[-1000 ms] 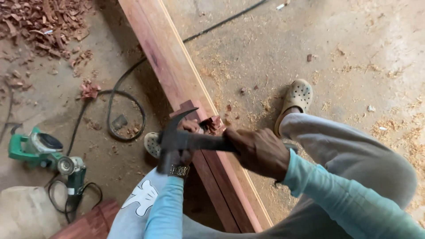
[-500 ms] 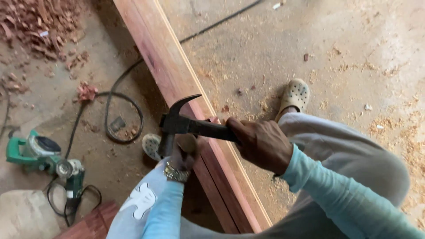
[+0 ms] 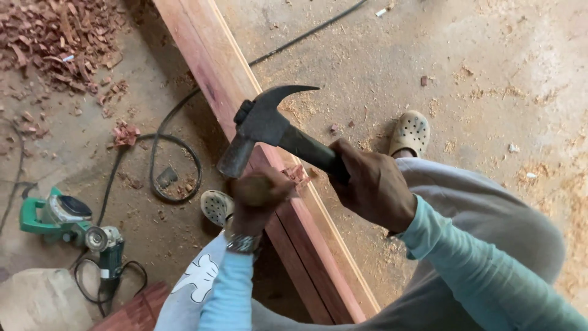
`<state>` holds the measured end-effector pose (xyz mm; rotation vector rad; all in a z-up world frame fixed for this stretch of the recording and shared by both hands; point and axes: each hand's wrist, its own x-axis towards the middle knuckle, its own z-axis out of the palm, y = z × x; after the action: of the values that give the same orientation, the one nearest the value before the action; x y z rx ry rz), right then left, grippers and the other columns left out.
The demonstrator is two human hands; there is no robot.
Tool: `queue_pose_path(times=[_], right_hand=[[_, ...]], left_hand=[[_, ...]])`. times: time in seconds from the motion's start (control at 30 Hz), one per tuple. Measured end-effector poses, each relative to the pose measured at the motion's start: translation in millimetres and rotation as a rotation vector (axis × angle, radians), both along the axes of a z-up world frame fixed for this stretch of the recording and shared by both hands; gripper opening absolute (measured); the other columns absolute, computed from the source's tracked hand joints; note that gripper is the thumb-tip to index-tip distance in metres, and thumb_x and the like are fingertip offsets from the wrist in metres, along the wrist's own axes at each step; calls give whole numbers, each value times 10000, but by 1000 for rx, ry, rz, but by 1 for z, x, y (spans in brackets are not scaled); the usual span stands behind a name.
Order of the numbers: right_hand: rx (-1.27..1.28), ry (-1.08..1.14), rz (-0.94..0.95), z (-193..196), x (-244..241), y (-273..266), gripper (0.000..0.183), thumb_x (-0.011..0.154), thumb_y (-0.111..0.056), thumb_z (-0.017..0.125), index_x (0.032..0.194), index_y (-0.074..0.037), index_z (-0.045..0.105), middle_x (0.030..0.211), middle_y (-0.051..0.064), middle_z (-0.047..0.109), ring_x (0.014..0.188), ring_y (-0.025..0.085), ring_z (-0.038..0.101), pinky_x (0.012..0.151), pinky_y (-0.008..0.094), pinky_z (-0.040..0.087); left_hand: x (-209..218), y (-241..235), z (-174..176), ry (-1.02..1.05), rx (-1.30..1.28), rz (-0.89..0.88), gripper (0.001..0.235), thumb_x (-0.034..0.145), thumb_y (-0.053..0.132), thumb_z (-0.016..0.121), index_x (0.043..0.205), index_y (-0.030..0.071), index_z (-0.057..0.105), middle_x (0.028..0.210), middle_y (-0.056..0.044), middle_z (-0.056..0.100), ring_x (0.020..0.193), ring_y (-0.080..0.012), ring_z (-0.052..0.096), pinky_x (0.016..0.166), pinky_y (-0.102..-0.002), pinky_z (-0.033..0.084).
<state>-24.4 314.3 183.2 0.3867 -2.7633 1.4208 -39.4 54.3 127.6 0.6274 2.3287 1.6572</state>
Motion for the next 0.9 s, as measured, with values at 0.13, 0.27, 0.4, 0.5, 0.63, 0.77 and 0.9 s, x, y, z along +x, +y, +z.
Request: queue_pose_path(times=[0.13, 0.27, 0.4, 0.5, 0.63, 0.77, 0.9], right_hand=[[-43, -33, 8, -1, 6, -1, 225, 940, -81, 670, 1100, -42, 518, 580, 78, 528, 410, 212, 551, 365, 368, 399], [-122, -46, 14, -5, 4, -3, 181, 960, -74, 650, 1093, -51, 530, 575, 69, 521, 394, 178, 536, 348, 343, 391], [-105, 48, 25, 4, 7, -7, 195, 949, -89, 663, 1076, -49, 520, 620, 72, 526, 479, 176, 550, 410, 343, 402], [-115, 42, 72, -3, 5, -9, 136, 965, -69, 662, 1034, -59, 544, 633, 60, 558, 427, 165, 516, 357, 318, 389], [-72, -36, 149, 9, 6, -10, 156, 933, -89, 686, 1034, -60, 570, 676, 57, 642, 434, 157, 579, 366, 330, 433], [-140, 21, 173, 24, 5, -10, 211, 932, -89, 680, 1112, -62, 575, 738, 74, 670, 532, 200, 642, 454, 342, 499], [-94, -125, 189, 17, 9, -8, 213, 911, -89, 682, 1105, -63, 599, 701, 72, 683, 474, 209, 664, 404, 356, 500]], left_hand=[[-4, -7, 70, -141, 101, 222, 177, 961, 192, 748, 1010, 49, 656, 954, -40, 728, 784, -108, 681, 740, -297, 569], [-3, -9, 66, -173, 267, 330, 270, 1002, 223, 746, 1139, 31, 615, 1057, -60, 685, 877, -148, 699, 873, -326, 608], [9, -7, 28, -114, 198, 515, 352, 952, 245, 776, 1149, 41, 566, 988, -63, 683, 780, -147, 700, 685, -299, 598], [14, -22, -1, 126, 20, 593, 367, 953, 236, 805, 1138, 54, 545, 994, -85, 638, 837, -180, 666, 724, -324, 577], [24, -35, -17, 60, -30, 579, 467, 968, 248, 788, 1297, 44, 527, 1059, -114, 646, 891, -215, 653, 812, -371, 578], [26, -33, -14, -26, 12, 488, 450, 951, 235, 786, 1286, 44, 556, 1069, -117, 669, 910, -214, 677, 831, -376, 598], [13, -27, -11, -82, 69, 389, 435, 934, 222, 785, 1276, 43, 585, 1079, -120, 692, 929, -212, 702, 850, -381, 618]])
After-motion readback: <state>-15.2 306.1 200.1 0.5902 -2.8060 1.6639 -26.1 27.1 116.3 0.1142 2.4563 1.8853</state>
